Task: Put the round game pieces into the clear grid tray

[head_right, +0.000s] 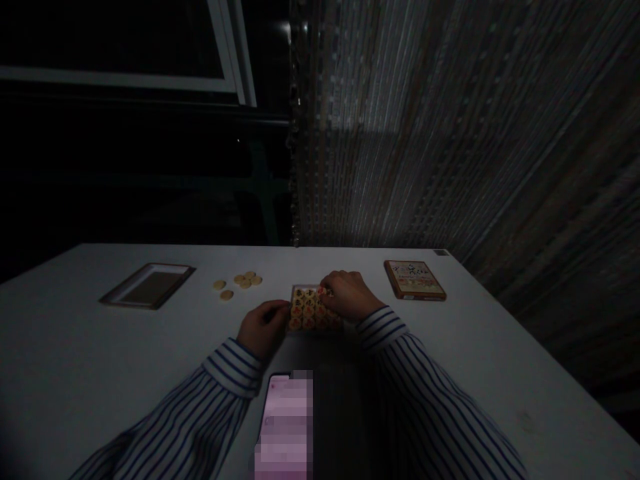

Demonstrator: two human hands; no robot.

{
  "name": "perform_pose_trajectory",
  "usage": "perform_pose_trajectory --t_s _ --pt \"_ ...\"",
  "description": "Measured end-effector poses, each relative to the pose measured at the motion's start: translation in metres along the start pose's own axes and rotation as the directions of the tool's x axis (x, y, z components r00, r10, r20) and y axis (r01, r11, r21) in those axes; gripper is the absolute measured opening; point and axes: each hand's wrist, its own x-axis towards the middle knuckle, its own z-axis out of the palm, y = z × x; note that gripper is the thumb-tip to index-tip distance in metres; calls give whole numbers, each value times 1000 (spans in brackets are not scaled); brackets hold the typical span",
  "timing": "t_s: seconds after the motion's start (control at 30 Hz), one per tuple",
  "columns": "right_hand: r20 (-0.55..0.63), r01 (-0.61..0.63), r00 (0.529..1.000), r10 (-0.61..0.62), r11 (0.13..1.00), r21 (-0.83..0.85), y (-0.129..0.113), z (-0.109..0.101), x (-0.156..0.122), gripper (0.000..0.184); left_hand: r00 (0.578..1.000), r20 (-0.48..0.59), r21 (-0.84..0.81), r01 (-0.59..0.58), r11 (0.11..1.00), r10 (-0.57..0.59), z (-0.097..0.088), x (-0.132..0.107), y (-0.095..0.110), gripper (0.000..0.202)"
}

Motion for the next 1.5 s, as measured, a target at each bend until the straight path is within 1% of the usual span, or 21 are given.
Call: perform_pose_trajectory --t_s 0.13,0.37,0.47,0.57,0.67,0.87,1.17,1.3,1.5 --pt "-9 19 1000 -19 1000 -4 2 4 1 29 1000 -13 -11 2 1000 -3 1 0 0 21" --pt "38 17 999 -17 1000 7 3 5 1 28 1000 0 -45 13 999 -13 2 1 -3 21" --pt "34 39 999 -40 999 17 3 6 0 27 1000 14 -34 15 999 -15 1 1 -2 22" --pt "35 53 998 -54 998 19 3 6 0 27 1000 2 -19 3 1000 -2 1 0 -1 21" --pt "37 45 998 -46 999 24 4 7 0 27 1000 -10 -23 11 1000 -11 1 0 -1 21" --pt "48 49 998 -51 998 39 6 10 1 27 1000 11 -29 11 1000 -10 2 1 -4 21" --pt "54 47 997 -51 996 73 10 13 2 26 1000 23 10 -18 1000 18 0 1 -1 22" --pt "59 54 996 -59 995 87 11 13 1 27 1000 8 17 -24 1000 24 1 0 -1 21" --pt "46 64 997 -69 994 91 12 13 1 28 1000 10 37 -11 999 11 0 0 -1 21"
